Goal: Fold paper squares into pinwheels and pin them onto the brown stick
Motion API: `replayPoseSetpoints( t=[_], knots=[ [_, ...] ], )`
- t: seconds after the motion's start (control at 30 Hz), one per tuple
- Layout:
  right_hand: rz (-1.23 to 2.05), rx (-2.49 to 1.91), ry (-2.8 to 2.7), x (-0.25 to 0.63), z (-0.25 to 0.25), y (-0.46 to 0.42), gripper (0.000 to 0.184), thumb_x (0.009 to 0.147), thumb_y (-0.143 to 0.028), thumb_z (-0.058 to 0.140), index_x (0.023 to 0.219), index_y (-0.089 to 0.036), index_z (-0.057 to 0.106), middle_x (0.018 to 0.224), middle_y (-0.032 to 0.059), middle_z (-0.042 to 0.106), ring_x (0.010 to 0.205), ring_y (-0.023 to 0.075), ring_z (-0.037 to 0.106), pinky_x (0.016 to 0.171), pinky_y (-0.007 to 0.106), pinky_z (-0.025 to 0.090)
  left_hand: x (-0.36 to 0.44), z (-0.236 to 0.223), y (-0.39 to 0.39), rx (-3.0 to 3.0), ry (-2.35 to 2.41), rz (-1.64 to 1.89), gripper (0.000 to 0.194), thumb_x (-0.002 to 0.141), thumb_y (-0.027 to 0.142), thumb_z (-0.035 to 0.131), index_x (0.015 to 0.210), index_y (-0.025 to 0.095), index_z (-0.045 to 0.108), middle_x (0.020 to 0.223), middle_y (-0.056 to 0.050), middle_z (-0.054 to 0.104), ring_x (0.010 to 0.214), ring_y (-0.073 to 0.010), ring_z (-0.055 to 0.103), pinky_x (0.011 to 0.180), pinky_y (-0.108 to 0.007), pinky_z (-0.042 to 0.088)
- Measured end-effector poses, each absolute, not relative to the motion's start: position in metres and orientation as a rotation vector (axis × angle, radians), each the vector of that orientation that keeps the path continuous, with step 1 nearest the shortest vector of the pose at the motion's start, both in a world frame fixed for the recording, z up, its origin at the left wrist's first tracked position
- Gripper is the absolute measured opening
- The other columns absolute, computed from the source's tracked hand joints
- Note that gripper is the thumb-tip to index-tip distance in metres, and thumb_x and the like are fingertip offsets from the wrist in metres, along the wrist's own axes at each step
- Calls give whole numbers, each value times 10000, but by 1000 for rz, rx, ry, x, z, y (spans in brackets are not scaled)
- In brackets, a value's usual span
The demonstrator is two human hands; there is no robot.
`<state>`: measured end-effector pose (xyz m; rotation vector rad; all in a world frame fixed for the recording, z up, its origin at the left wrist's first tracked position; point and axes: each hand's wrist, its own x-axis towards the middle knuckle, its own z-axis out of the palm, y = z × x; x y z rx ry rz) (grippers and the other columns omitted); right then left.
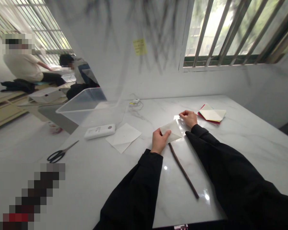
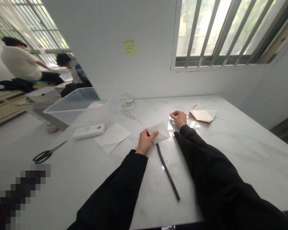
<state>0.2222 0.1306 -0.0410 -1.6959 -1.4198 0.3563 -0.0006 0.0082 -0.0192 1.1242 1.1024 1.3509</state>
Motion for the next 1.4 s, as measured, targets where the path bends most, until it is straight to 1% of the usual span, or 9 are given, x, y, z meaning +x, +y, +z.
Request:
replayPoseSetpoints(
  t=[0.2, 0.3, 0.37, 0.53, 0.63, 0.73, 0.93, 1.13, 1.4],
  knots=[
    [662, -1336, -1373, 238, -45, 65, 387, 728, -545, 805, 818, -175, 738, 814, 67, 770, 737, 201, 699, 751, 333, 559, 0, -16, 6, 1124, 1099, 1344, 292, 686, 318, 871, 890, 138, 765, 931, -95, 805, 818, -232, 745, 776, -340, 582],
    [762, -1251, -1345, 240, -44, 41, 491, 726, -624, 806, 900, -169, 747, 749, 51, 745, 652, 172, 657, 654, 312, 546, 1, -16, 4, 1139, 1094, 1340, 296, 686, 327, 872, 891, 137, 773, 925, -93, 804, 808, -228, 742, 780, -342, 584],
    [802, -1247, -1305, 240, -41, 33, 517, 716, -656, 805, 875, -168, 753, 694, 43, 723, 604, 159, 631, 602, 302, 535, 0, -17, 4, 1149, 1090, 1333, 301, 684, 336, 873, 888, 137, 776, 918, -91, 803, 801, -225, 738, 780, -342, 583],
    [953, -1212, -1225, 232, -28, 28, 546, 609, -642, 885, 888, -182, 790, 776, 68, 775, 675, 187, 705, 706, 349, 609, 0, -17, 5, 1162, 1098, 1308, 325, 683, 358, 871, 900, 134, 782, 917, -91, 801, 781, -218, 725, 746, -326, 568],
    [1031, -1124, -1213, 221, -18, 21, 513, 608, -599, 910, 903, -196, 794, 837, 79, 793, 736, 212, 739, 776, 396, 634, 0, -16, 5, 1164, 1101, 1297, 326, 679, 373, 869, 882, 134, 782, 886, -79, 798, 748, -205, 712, 710, -309, 557],
    [1016, -1077, -1282, 209, -9, 10, 430, 684, -570, 881, 895, -206, 794, 818, 66, 781, 739, 211, 733, 788, 413, 638, 0, -15, 5, 1166, 1101, 1283, 329, 676, 389, 871, 864, 135, 778, 861, -70, 793, 721, -197, 702, 685, -301, 547],
    [644, -996, -1640, 196, -4, -3, 236, 809, -489, 822, 846, -257, 800, 1046, 76, 686, 982, 229, 671, 822, 385, 598, 1, -14, 3, 1176, 1100, 1265, 338, 673, 401, 873, 862, 136, 783, 845, -62, 790, 709, -192, 691, 666, -288, 531],
    [450, -1063, -1778, 198, -18, 2, 116, 846, -415, 807, 866, -300, 809, 1268, 79, 619, 1233, 298, 590, 1107, 516, 472, 2, -13, 3, 1179, 1055, 1243, 331, 670, 395, 876, 859, 141, 781, 852, -66, 784, 712, -191, 690, 689, -299, 534],
    [503, -1079, -1799, 199, -22, 4, 140, 883, -436, 760, 921, -313, 814, 1184, 78, 657, 1179, 291, 622, 1033, 487, 518, 3, -10, 2, 1203, 1053, 1250, 363, 639, 415, 904, 834, 138, 774, 829, -62, 780, 703, -192, 686, 680, -301, 535]
  ],
)
